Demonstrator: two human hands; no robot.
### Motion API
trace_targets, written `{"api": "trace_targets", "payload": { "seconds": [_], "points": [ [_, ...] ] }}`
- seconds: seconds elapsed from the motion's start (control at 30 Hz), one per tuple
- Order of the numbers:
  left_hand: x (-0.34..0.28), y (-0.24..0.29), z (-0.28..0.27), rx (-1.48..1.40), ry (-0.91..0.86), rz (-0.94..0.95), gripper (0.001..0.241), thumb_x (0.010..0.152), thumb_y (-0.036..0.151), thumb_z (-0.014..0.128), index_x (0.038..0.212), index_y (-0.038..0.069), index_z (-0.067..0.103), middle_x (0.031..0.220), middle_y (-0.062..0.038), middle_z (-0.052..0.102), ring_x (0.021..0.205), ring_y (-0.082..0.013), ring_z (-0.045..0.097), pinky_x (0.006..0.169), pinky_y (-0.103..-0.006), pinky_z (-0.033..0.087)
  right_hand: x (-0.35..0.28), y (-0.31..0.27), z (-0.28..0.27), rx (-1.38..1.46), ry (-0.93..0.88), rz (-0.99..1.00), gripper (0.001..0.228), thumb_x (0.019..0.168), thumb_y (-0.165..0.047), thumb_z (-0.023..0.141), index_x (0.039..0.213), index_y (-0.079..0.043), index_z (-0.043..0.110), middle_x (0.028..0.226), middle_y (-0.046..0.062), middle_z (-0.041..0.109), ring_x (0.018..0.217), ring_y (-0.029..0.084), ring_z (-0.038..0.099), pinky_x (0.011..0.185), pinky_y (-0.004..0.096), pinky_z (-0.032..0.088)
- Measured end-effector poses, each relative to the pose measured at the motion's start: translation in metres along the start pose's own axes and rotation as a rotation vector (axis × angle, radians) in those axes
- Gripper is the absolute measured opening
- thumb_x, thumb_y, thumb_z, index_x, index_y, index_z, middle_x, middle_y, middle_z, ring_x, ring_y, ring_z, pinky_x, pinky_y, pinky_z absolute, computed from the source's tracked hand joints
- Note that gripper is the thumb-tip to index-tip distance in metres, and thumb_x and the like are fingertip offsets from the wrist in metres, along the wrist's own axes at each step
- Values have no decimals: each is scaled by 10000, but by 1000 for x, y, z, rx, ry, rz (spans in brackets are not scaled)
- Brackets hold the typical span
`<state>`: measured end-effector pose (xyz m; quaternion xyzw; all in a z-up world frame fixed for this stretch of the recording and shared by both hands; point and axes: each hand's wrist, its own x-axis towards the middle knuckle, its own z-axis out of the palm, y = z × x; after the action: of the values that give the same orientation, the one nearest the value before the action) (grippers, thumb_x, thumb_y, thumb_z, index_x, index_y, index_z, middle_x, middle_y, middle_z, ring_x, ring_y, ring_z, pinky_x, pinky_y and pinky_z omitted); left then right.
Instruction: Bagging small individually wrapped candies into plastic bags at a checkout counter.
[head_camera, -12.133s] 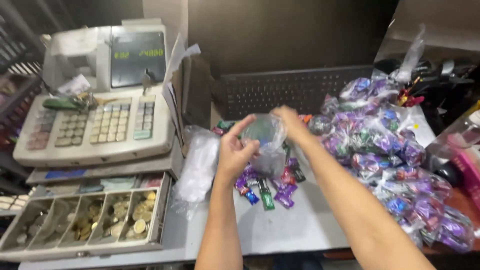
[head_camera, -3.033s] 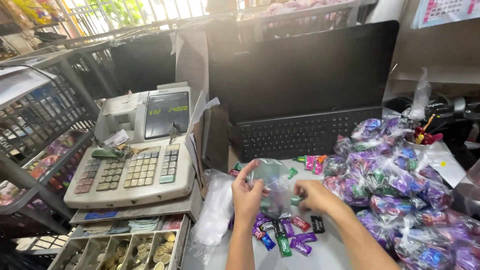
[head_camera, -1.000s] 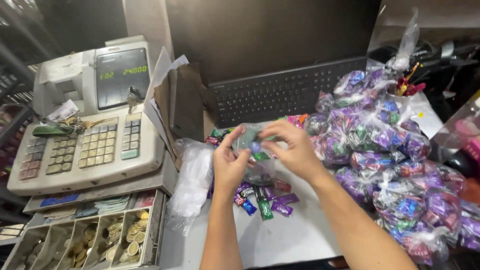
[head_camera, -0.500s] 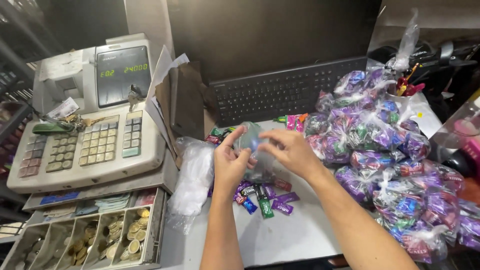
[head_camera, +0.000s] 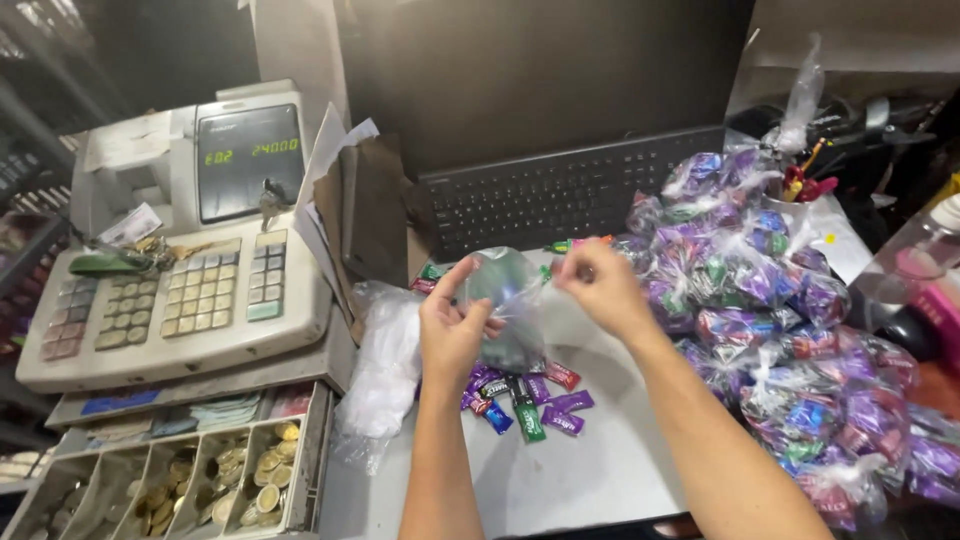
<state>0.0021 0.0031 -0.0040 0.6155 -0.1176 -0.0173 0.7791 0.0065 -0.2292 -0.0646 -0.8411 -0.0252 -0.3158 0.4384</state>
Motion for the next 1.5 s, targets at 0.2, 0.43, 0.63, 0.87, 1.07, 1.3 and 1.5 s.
{"api": "trace_targets", "payload": {
  "seconds": [0.2, 0.43, 0.63, 0.87, 1.07, 1.3, 1.5],
  "points": [
    [2, -14, 7, -11, -58, 51, 633, 817, -102, 622, 1434, 18, 548, 1014, -286, 737, 534, -195, 689, 451, -258, 600, -11, -75, 8, 251, -4, -247, 187, 839, -69, 812, 1012, -133, 785, 1116, 71, 732, 1094, 245, 684, 930, 361, 538],
    [-4, 3, 5, -22, 30, 14, 636, 809, -125, 565, 1424, 36, 569, 1013, -242, 762, 515, -191, 690, 443, -223, 588, -8, 82, 64, -233, -79, -329, 506, 856, 38, 572, 1355, -23, 622, 1421, 264, 575, 1363, 433, 493, 1208, 525, 302],
    [-8, 9, 6, -14, 64, 8, 644, 813, -117, 566, 1435, 49, 564, 802, -227, 749, 523, -222, 712, 410, -219, 577, -3, 84, 58, -460, -264, 30, 199, 914, -119, 631, 915, -227, 798, 968, 38, 752, 1004, 299, 697, 919, 390, 527],
    [2, -14, 3, -32, -31, 69, 659, 802, -125, 591, 1443, 14, 533, 1134, -292, 722, 527, -205, 698, 451, -244, 607, -6, -56, 9, 394, 114, -16, 239, 830, -44, 842, 1036, -83, 728, 1001, 36, 751, 949, 152, 722, 838, 283, 599],
    [4, -14, -3, -142, -69, 159, 645, 796, -132, 594, 1426, -13, 529, 1322, -228, 659, 546, -167, 692, 459, -232, 610, -11, 4, 27, -10, -14, 124, 303, 850, -176, 801, 1142, -128, 736, 1100, 58, 737, 1058, 264, 688, 901, 409, 574],
    [10, -25, -13, -309, -117, 175, 617, 819, -96, 639, 1421, -24, 522, 1390, -179, 620, 585, -185, 720, 485, -259, 630, -19, 3, 53, -313, -472, 188, 218, 788, -231, 807, 932, -101, 710, 979, 150, 694, 1051, 391, 668, 946, 478, 515],
    [13, -28, -16, -283, -100, 187, 634, 807, -122, 641, 1422, -30, 519, 1394, -197, 608, 587, -220, 723, 476, -293, 630, -20, 24, 47, -291, -467, 347, 148, 791, -166, 828, 873, -134, 710, 893, 102, 772, 998, 344, 742, 864, 422, 558]
  ]
}}
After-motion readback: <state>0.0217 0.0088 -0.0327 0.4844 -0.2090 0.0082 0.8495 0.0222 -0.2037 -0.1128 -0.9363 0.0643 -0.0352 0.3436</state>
